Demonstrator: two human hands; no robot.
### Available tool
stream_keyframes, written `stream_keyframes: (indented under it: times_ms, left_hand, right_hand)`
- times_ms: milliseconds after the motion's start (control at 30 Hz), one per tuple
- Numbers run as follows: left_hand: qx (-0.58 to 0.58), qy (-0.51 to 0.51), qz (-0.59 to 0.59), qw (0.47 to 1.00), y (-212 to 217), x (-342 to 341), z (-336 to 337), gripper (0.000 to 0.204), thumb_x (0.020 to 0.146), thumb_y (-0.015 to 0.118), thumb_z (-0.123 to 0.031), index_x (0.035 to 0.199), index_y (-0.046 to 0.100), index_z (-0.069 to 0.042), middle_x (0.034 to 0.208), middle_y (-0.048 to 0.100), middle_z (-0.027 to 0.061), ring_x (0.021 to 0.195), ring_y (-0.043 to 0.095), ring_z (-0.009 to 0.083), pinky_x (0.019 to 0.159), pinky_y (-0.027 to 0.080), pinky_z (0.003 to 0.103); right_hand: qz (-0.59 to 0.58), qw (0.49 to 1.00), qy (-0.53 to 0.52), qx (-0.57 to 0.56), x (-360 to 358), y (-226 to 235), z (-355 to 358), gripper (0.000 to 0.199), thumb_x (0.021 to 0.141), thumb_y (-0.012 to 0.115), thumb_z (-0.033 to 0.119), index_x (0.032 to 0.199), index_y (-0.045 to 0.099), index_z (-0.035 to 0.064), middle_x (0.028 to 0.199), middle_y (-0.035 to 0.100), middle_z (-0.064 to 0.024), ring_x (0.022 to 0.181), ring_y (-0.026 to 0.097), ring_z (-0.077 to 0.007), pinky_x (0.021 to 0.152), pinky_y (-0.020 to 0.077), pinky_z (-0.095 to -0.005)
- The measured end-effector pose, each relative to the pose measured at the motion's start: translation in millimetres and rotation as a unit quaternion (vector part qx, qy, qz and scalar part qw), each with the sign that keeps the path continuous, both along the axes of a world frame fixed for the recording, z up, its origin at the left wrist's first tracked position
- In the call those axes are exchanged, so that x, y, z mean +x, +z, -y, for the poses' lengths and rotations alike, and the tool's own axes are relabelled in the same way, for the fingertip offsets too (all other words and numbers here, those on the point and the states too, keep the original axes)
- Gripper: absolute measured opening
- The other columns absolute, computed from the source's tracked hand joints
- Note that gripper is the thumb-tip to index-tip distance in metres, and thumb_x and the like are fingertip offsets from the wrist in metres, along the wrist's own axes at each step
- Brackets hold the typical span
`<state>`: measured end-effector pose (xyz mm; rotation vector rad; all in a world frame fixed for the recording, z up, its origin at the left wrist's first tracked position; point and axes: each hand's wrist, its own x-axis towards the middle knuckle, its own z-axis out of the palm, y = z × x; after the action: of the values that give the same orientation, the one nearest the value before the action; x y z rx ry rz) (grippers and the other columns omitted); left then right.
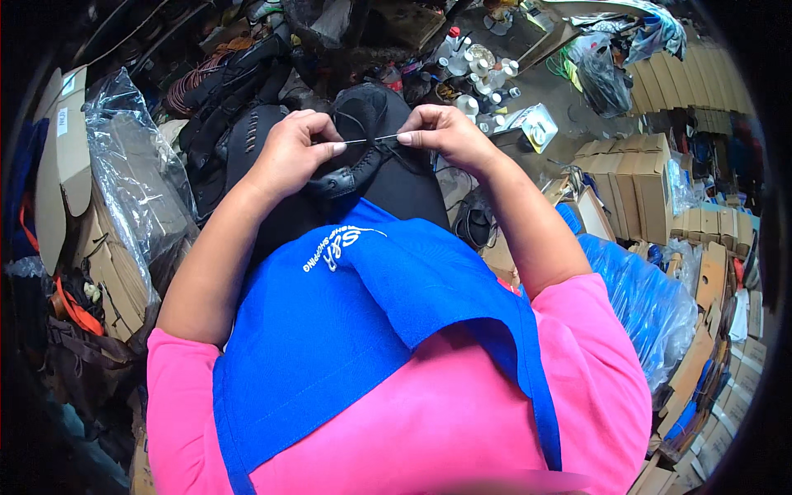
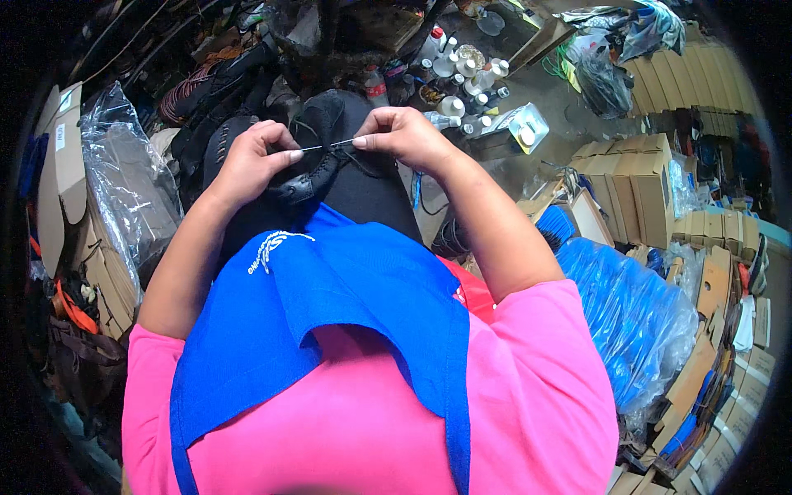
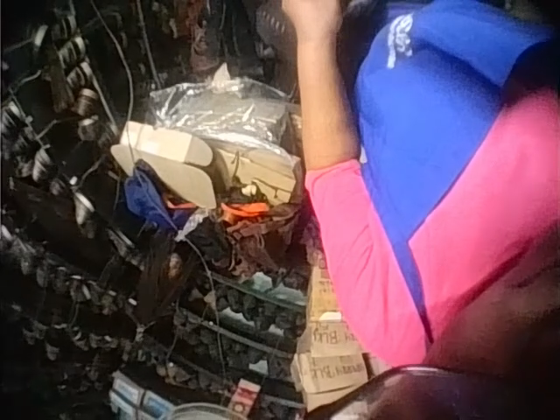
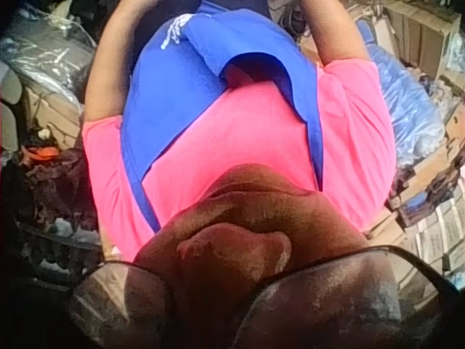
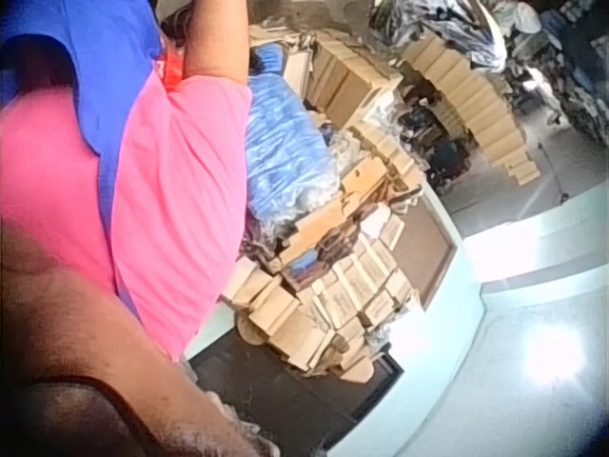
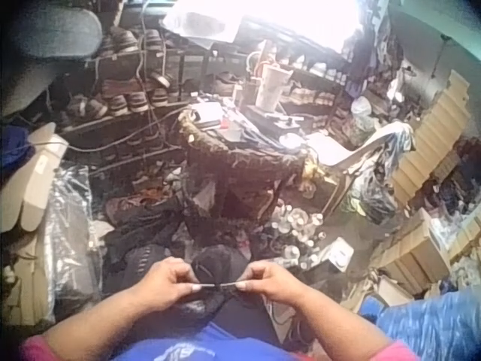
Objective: Stitching the upper part of a black shoe using a needle and thread.
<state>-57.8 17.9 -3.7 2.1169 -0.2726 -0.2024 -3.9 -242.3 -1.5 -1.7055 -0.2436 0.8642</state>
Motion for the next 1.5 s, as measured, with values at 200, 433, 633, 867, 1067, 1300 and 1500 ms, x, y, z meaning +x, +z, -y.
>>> stream_keyframes:
  times_ms: [200, 433, 633, 867, 1067, 1300, 1500]
  left_hand:
    - [0.131, -0.064, 0.054, 0.988, 17, 5, 13, 0.013, 0.081, 0.061, -0.006, 0.093, 0.058, -0.001, 0.086, 0.062, 0.0178, 0.081, 0.062, 0.0307, 0.071, 0.047, 0.036]
    - [0.097, -0.083, -0.006, 0.992, 18, 5, 17, 0.014, 0.085, 0.057, -0.008, 0.097, 0.059, -0.002, 0.089, 0.063, 0.0214, 0.084, 0.063, 0.0336, 0.072, 0.048, 0.038]
    - [0.120, -0.116, 0.038, 0.985, 20, 4, 16, 0.013, 0.084, 0.056, -0.008, 0.096, 0.057, -0.002, 0.085, 0.062, 0.0213, 0.084, 0.061, 0.0372, 0.072, 0.047, 0.041]
    - [0.139, -0.121, 0.100, 0.978, 16, 7, 14, 0.010, 0.082, 0.053, -0.009, 0.089, 0.056, -0.004, 0.080, 0.062, 0.0207, 0.081, 0.060, 0.0384, 0.069, 0.047, 0.047]
    - [0.152, -0.151, 0.088, 0.973, 11, 11, 10, 0.010, 0.082, 0.055, -0.007, 0.088, 0.052, -0.001, 0.082, 0.059, 0.0214, 0.082, 0.058, 0.0398, 0.069, 0.046, 0.045]
    - [0.208, -0.111, 0.170, 0.957, 19, -12, -43, 0.003, 0.081, 0.050, -0.004, 0.080, 0.051, -0.003, 0.075, 0.057, 0.0151, 0.076, 0.058, 0.0348, 0.065, 0.045, 0.038]
    - [-0.132, 0.109, -0.028, 0.985, 55, -24, -93, 0.010, 0.085, 0.062, -0.010, 0.085, 0.061, 0.000, 0.081, 0.060, -0.0018, 0.076, 0.053, 0.0059, 0.070, 0.042, 0.022]
  right_hand:
    - [0.117, 0.992, 0.008, -0.043, -19, -1, 1, 0.019, 0.078, 0.075, 0.019, 0.090, 0.067, 0.0066, 0.095, 0.048, 0.0014, 0.084, 0.049, -0.0068, 0.072, 0.0428, -0.0223]
    - [0.305, 0.946, 0.000, -0.109, -51, -2, 17, 0.023, 0.073, 0.076, 0.023, 0.089, 0.067, 0.0098, 0.092, 0.054, -0.0060, 0.087, 0.056, -0.0191, 0.076, 0.0459, -0.0295]
    - [0.304, 0.941, -0.069, -0.133, -38, 40, 17, 0.010, 0.081, 0.062, 0.012, 0.088, 0.059, 0.0046, 0.076, 0.060, -0.0112, 0.077, 0.060, -0.0250, 0.071, 0.0461, -0.0367]
    - [0.545, 0.806, 0.021, -0.228, 5, 34, 11, 0.019, 0.081, 0.063, 0.027, 0.095, 0.064, 0.0131, 0.095, 0.063, -0.0082, 0.097, 0.058, -0.0293, 0.081, 0.0448, -0.0437]
    - [0.529, 0.717, 0.285, -0.354, -18, 45, -40, 0.010, 0.078, 0.058, 0.016, 0.088, 0.057, 0.0147, 0.078, 0.063, -0.0017, 0.086, 0.059, -0.0214, 0.080, 0.0393, -0.0362]
    - [0.532, 0.755, 0.235, -0.304, 0, 17, 16, 0.018, 0.073, 0.063, 0.008, 0.090, 0.057, 0.0126, 0.075, 0.059, -0.0054, 0.079, 0.058, -0.0224, 0.078, 0.0409, -0.0366]
    - [0.100, 0.978, -0.174, 0.059, 3, 25, 28, 0.022, 0.086, 0.067, 0.023, 0.090, 0.066, 0.0011, 0.082, 0.065, -0.0038, 0.077, 0.060, -0.0135, 0.073, 0.0479, -0.0277]
